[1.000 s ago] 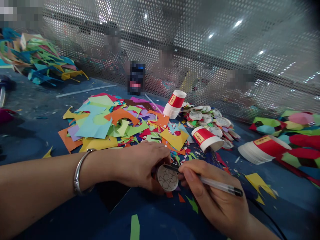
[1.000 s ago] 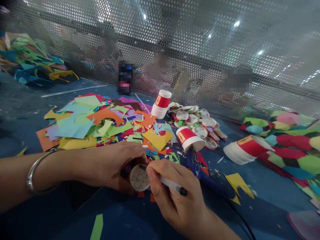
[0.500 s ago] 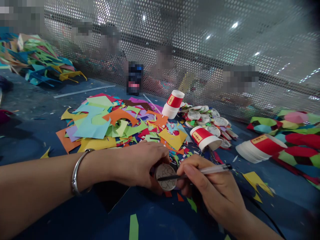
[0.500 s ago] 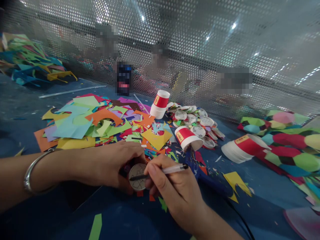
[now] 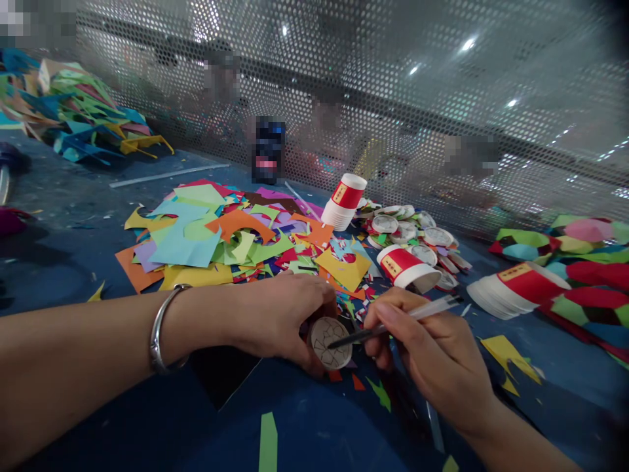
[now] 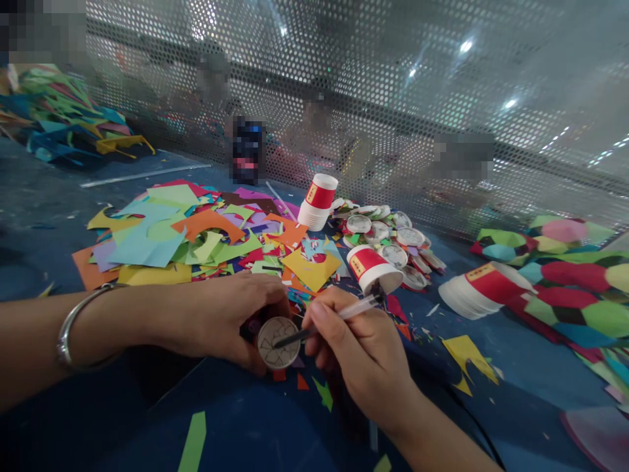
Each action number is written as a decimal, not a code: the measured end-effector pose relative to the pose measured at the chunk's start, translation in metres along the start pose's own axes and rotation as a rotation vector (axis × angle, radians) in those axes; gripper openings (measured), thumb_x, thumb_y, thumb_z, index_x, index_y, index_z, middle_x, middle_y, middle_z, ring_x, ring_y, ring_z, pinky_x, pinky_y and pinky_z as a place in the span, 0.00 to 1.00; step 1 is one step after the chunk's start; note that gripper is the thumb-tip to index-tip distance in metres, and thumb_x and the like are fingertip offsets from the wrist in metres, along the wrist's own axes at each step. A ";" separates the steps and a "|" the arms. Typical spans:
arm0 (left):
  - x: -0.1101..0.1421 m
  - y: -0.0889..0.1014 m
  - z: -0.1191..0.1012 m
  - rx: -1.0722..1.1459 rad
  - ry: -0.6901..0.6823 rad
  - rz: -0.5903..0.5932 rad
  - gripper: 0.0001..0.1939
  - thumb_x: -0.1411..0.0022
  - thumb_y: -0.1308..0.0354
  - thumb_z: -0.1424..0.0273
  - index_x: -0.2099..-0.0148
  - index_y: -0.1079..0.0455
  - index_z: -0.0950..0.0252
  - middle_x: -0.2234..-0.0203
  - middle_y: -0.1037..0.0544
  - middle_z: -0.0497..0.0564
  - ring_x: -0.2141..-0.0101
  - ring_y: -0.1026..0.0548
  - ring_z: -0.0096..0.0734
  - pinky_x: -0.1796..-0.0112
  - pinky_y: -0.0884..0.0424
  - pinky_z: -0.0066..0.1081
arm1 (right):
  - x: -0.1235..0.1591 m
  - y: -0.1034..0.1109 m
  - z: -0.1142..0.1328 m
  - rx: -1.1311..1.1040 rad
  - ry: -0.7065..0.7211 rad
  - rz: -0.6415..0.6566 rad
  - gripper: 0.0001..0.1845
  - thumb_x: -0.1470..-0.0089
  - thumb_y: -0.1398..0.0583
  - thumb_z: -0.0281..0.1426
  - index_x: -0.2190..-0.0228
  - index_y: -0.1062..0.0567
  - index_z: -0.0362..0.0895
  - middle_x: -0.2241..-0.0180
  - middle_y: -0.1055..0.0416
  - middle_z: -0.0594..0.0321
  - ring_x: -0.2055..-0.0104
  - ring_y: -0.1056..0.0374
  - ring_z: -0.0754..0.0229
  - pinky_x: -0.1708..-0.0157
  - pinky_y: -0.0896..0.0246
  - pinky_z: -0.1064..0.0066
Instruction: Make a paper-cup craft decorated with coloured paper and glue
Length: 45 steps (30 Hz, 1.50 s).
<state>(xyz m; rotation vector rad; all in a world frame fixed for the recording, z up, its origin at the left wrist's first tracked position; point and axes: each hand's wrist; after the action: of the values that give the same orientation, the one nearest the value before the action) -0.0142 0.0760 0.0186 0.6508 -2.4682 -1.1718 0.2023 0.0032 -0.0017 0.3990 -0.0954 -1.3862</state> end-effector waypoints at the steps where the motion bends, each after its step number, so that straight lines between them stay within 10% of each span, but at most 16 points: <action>1: 0.000 0.000 0.000 -0.002 0.005 0.001 0.26 0.56 0.27 0.59 0.55 0.28 0.63 0.63 0.25 0.48 0.65 0.29 0.32 0.70 0.37 0.28 | 0.001 -0.001 -0.001 0.004 0.025 0.004 0.15 0.33 0.45 0.38 0.68 0.24 0.46 0.75 0.28 0.66 0.76 0.29 0.65 0.79 0.34 0.78; 18: 0.003 0.002 -0.002 0.024 0.018 0.029 0.27 0.53 0.28 0.59 0.53 0.28 0.63 0.62 0.25 0.50 0.67 0.30 0.31 0.71 0.39 0.29 | 0.005 -0.003 0.014 0.674 0.642 0.034 0.08 0.37 0.45 0.21 0.62 0.29 0.45 0.68 0.24 0.62 0.68 0.27 0.62 0.67 0.32 0.72; 45: 0.006 0.002 -0.002 0.029 0.026 0.025 0.25 0.51 0.32 0.55 0.54 0.30 0.62 0.61 0.26 0.51 0.68 0.31 0.31 0.71 0.39 0.29 | 0.011 -0.008 0.016 0.575 0.551 0.033 0.10 0.39 0.46 0.22 0.62 0.28 0.48 0.70 0.23 0.62 0.75 0.27 0.62 0.74 0.31 0.70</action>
<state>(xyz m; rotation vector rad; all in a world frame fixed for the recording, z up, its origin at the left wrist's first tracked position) -0.0185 0.0724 0.0221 0.6376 -2.4688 -1.1126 0.1925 -0.0116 0.0085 1.2379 -0.0443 -1.1563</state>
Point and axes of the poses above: each hand's wrist, its own x-axis away from the middle knuckle, its own y-axis out of the back of the hand, z = x × y
